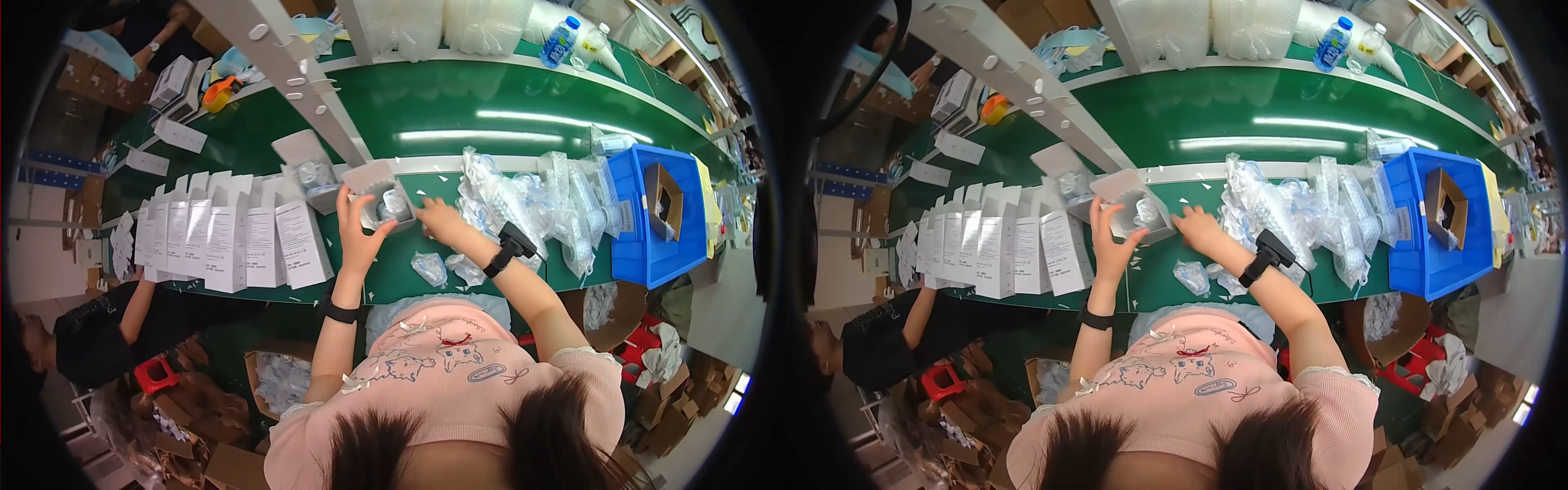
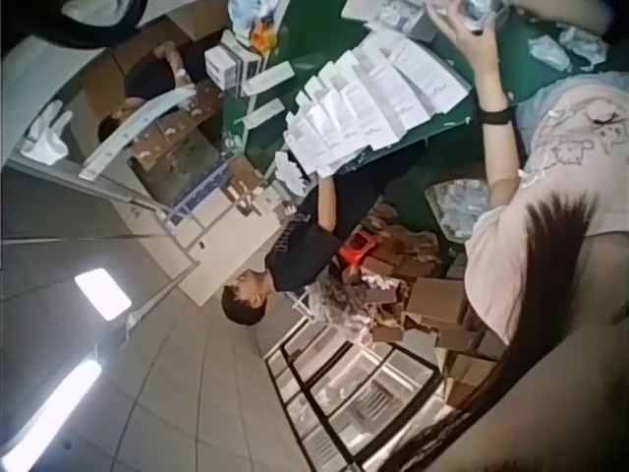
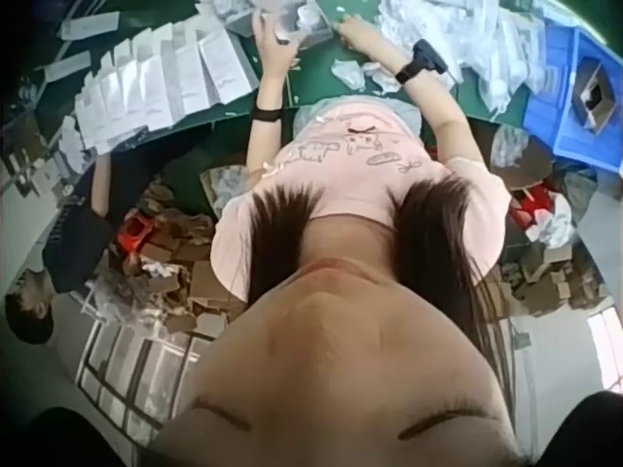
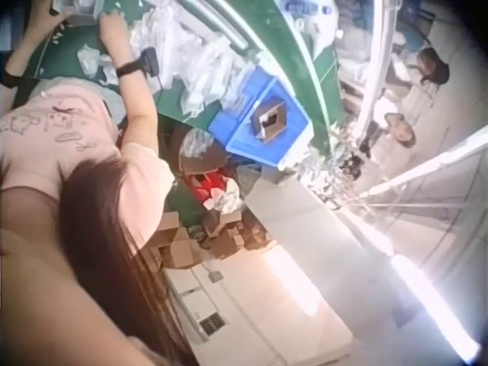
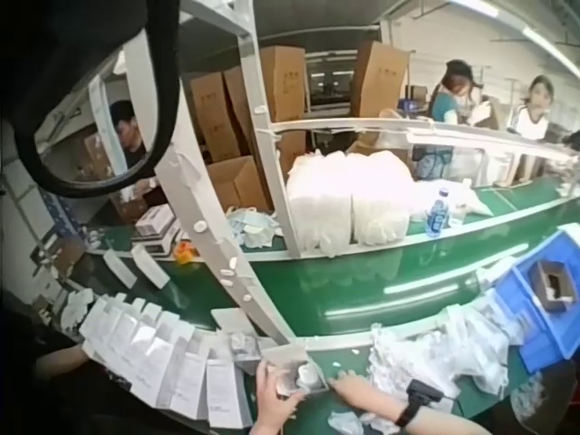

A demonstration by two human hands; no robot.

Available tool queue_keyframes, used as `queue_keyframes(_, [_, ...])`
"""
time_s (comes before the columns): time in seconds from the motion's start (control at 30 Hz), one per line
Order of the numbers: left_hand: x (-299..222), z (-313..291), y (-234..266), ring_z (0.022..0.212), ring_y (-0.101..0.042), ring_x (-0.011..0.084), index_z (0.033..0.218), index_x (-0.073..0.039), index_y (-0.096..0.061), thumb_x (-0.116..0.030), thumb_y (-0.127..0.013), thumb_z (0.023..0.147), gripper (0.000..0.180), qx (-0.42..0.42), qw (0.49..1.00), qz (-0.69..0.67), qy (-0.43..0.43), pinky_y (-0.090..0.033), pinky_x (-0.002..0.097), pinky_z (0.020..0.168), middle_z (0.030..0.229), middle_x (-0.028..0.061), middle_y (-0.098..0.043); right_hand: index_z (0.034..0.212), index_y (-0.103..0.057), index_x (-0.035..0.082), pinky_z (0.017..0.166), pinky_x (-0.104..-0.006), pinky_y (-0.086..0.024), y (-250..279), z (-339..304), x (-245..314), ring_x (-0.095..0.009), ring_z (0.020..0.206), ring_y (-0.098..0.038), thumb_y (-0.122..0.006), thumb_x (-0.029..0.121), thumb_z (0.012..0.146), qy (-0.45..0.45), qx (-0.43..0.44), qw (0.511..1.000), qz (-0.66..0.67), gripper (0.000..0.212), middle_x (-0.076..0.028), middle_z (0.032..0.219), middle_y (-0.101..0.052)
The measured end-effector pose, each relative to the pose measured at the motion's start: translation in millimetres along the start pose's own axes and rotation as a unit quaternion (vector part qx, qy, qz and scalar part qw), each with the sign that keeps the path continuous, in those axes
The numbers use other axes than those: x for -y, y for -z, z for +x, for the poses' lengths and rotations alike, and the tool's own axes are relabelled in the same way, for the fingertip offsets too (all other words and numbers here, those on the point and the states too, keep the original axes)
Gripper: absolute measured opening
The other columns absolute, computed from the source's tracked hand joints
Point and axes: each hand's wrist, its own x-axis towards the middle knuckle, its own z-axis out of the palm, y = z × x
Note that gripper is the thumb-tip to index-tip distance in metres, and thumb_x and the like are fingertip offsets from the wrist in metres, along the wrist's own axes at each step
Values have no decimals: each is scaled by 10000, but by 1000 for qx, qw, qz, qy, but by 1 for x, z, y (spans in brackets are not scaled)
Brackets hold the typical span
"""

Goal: The person packages shower heads by placing a small component and a bubble-wrapped shower head into a box, then adds a blue cord before closing it. After repeating this process, they gather the remaining blue cords from the table and drop them into a large cardboard bin.

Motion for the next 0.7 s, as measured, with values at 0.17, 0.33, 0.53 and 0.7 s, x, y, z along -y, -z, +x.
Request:
queue_keyframes(0.17, [-15, 7, 9, 1047, -472, 282, 735, -14, -572, -55, -716, 610, 195, -12, 995, 91, 27, -394, 327, 837, 1185, 159, -431, 786, -557, 38, 677, -380, -468, -31, -5, -18, -327, 841, -514, -569, 23, 642, -11, 59, 998, 38, 145, -168, 942, -510])
queue_keyframes(0.33, [-8, 10, 9, 810, -556, 225, 672, 5, -582, -25, -702, 598, 144, -75, 987, 44, 132, -425, 286, 681, 1014, 121, -553, 728, -516, 19, 635, -381, -443, 45, -4, -6, -320, 738, -530, -555, -17, 650, -31, -8, 992, 119, 94, -176, 871, -520])
queue_keyframes(0.53, [-13, 18, 10, 653, -508, 121, 692, -21, -624, -60, -710, 593, 135, -81, 981, 84, 152, -366, 240, 496, 967, 96, -589, 881, -571, 23, 590, -309, -422, 142, 0, 55, -247, 731, -514, -535, -74, 685, 62, -262, 927, 260, 222, -119, 815, -494])
queue_keyframes(0.7, [-15, 22, 9, 726, -561, 166, 693, -16, -622, -65, -707, 595, 139, -76, 978, 88, 172, -401, 252, 549, 962, 108, -597, 928, -581, 35, 618, -294, -430, 118, 14, 76, -241, 744, -514, -516, -110, 665, 85, -260, 931, 243, 307, -115, 834, -477])
